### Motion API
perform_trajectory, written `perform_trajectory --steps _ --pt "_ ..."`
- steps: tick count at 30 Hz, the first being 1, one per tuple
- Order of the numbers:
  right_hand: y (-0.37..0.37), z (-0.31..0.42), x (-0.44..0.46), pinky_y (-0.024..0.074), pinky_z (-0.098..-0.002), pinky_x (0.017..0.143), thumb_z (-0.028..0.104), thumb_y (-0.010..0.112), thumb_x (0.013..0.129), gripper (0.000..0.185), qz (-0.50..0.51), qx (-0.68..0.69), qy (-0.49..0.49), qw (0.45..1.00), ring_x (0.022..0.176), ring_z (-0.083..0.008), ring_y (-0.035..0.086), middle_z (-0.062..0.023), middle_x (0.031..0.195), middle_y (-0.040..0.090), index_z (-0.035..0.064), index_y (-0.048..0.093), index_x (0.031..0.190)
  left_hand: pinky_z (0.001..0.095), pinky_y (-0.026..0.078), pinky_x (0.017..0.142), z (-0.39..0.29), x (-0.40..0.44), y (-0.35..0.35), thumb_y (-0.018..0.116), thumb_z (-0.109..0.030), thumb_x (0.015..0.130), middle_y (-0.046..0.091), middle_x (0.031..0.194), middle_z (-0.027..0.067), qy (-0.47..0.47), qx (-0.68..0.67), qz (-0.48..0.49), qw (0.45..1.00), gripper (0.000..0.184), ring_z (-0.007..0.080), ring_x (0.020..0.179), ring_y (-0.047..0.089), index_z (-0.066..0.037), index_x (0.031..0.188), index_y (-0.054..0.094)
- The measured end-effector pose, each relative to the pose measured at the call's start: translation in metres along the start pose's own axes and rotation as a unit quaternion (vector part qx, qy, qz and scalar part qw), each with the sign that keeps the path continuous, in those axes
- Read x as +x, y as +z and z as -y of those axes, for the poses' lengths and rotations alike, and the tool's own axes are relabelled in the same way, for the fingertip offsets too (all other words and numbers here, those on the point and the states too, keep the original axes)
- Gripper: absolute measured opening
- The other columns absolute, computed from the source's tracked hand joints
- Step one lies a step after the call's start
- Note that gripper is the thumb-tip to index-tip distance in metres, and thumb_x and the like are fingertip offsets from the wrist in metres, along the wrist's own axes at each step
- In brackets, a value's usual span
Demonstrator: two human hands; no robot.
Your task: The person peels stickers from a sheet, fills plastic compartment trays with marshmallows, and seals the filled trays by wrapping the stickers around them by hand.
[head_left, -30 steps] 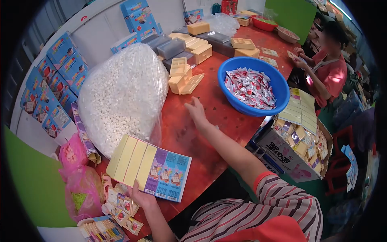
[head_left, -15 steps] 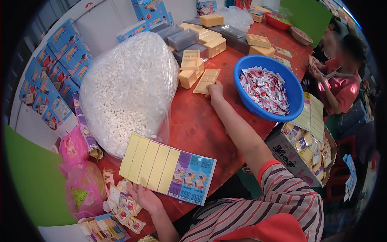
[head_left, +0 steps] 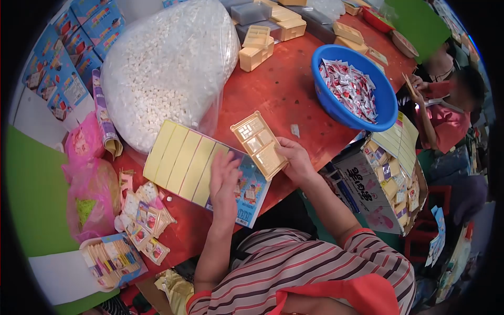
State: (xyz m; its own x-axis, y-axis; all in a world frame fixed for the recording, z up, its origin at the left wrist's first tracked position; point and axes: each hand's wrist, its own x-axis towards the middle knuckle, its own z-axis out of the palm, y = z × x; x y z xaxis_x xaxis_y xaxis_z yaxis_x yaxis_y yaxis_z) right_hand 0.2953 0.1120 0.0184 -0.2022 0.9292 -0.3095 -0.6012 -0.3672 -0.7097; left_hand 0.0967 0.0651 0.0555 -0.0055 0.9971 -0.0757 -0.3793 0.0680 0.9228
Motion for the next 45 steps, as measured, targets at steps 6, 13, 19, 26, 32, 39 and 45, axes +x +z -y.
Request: perform_trajectory --steps 6,13,19,26,32,39,45 --pt "0.021 -0.008 -0.048 0.0496 -0.0266 0.081 0.009 0.057 0.093 0.026 -0.006 -0.287 -0.188 0.939 0.090 -0.0102 0.063 -0.0061 0.099 0.067 -0.0015 0.058 0.116 0.0369 0.039 0.101 0.024 0.000 0.027 0.051 -0.013 0.096 0.048 0.133 0.0126 0.021 -0.086 0.037 0.995 0.061 0.0204 0.120 0.049 -0.002 0.149 0.023" --pt "0.046 -0.008 -0.072 0.0469 -0.0254 0.085 0.011 0.058 0.095 0.030 0.079 -0.317 -0.155 0.932 0.099 -0.0084 0.058 -0.0058 0.108 0.063 -0.0013 0.051 0.122 0.0326 0.041 0.096 0.017 -0.013 0.033 0.049 -0.007 0.096 0.050 0.120 0.0096 -0.014 -0.098 -0.014 0.995 0.069 0.0165 0.111 0.051 -0.010 0.154 0.012" --pt "0.049 -0.001 -0.075 0.0464 -0.0262 0.088 0.017 0.056 0.097 0.028 0.122 -0.268 -0.114 0.949 0.100 -0.0089 0.057 -0.0059 0.110 0.061 -0.0015 0.053 0.119 0.0282 0.046 0.084 0.018 -0.015 0.035 0.047 -0.011 0.101 0.053 0.108 0.0064 -0.027 -0.094 -0.013 0.995 0.061 0.0128 0.097 0.056 -0.011 0.153 0.016" --pt "0.034 -0.002 -0.068 0.0421 -0.0219 0.068 0.014 0.059 0.094 0.013 0.097 -0.236 -0.073 0.964 0.076 -0.0046 0.052 0.0016 0.084 0.059 0.0012 0.060 0.097 0.0230 0.050 0.074 0.035 -0.016 0.034 0.048 -0.010 0.100 0.053 0.114 0.0039 -0.045 -0.129 0.011 0.991 0.045 0.0096 0.093 0.058 -0.010 0.144 0.039" --pt "0.031 -0.001 -0.068 0.0331 -0.0206 0.053 0.013 0.060 0.090 0.012 0.085 -0.197 -0.072 0.974 0.060 -0.0041 0.044 0.0022 0.070 0.054 0.0019 0.061 0.088 0.0206 0.049 0.073 0.044 -0.018 0.037 0.049 -0.007 0.099 0.053 0.116 0.0045 -0.016 -0.086 0.009 0.996 0.040 0.0087 0.091 0.058 -0.007 0.139 0.044" --pt "0.025 0.001 -0.070 0.0388 -0.0214 0.056 0.010 0.060 0.091 0.010 0.089 -0.213 -0.065 0.971 0.061 -0.0058 0.050 0.0010 0.070 0.057 0.0007 0.063 0.089 0.0269 0.046 0.086 0.050 -0.023 0.028 0.048 -0.009 0.098 0.053 0.116 0.0079 0.089 0.067 -0.009 0.994 0.022 0.0117 0.102 0.054 -0.005 0.120 0.052" --pt "0.025 0.008 -0.071 0.0401 -0.0211 0.061 0.011 0.058 0.092 0.013 0.064 -0.329 -0.038 0.941 0.069 -0.0039 0.050 0.0015 0.074 0.057 -0.0006 0.064 0.094 0.0370 0.039 0.093 0.012 -0.024 0.025 0.054 -0.013 0.093 0.056 0.106 0.0129 0.198 0.307 0.058 0.929 0.011 0.0271 0.103 0.052 -0.002 0.097 0.057"
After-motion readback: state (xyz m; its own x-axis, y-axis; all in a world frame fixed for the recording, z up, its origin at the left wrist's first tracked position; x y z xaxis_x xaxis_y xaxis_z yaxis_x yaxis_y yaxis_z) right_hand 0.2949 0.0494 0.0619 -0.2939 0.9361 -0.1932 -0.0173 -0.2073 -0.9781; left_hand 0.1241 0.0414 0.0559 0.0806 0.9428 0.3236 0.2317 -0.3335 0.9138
